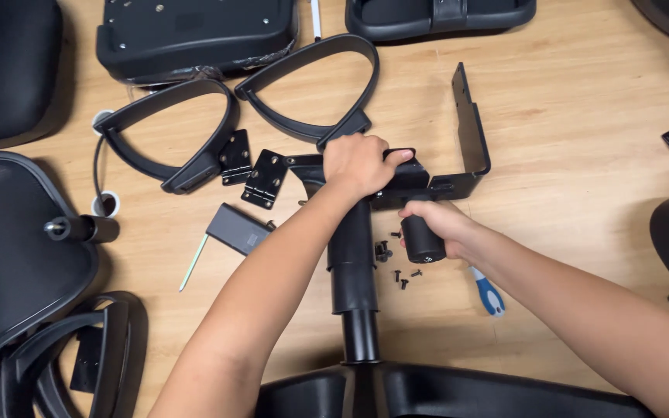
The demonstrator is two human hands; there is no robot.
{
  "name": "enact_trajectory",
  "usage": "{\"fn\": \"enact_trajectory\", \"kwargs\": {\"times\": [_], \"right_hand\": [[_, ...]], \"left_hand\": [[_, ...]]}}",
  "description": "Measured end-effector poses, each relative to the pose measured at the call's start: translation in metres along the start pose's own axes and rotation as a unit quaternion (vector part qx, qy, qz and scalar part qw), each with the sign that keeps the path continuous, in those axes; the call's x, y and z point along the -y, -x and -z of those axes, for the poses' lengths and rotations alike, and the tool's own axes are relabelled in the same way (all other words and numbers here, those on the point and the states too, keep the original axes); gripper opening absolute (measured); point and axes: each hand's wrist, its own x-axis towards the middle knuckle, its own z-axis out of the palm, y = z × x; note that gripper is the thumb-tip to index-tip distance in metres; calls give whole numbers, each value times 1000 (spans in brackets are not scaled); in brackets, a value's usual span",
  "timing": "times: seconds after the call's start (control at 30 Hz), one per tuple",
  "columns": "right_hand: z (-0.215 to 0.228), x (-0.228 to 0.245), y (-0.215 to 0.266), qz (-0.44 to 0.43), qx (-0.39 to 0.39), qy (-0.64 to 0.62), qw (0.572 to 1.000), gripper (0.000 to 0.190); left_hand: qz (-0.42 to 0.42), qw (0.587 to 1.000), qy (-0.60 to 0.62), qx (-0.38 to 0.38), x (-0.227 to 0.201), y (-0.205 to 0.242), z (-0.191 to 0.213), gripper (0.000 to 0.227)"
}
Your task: The person assembles an office chair at a work table. They align the black metal seat mechanism onto the chair base column, insert and hand-tighten screws, then place the seat plate upside down and attach a metal bracket to it, driving screws with a blue-handled screwdriver.
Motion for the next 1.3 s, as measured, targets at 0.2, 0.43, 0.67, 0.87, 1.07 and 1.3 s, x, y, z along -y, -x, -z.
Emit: {"fn": "enact_trajectory", "kwargs": {"times": [0.2,0.43,0.67,0.87,1.07,1.3], "right_hand": [[0,2,27,87,-7,-24,996,23],[-12,23,101,207,-25,-8,978,21],[-32,30,161,311,-65,13,948,19],[-44,17,186,364,-71,26,928,20],[-52,3,200,409,-63,15,910,21],[-49,-29,215,487,-52,18,871,18]], "left_hand": [[-40,994,14,-96,-8,23,26,56],[-90,975,-2,-205,-38,62,91,59],[-182,913,-20,-366,-48,94,123,58],[-203,880,-34,-428,-52,127,133,58],[-234,849,-46,-472,-54,158,139,57],[-287,798,-42,-528,-69,212,140,49]]}}
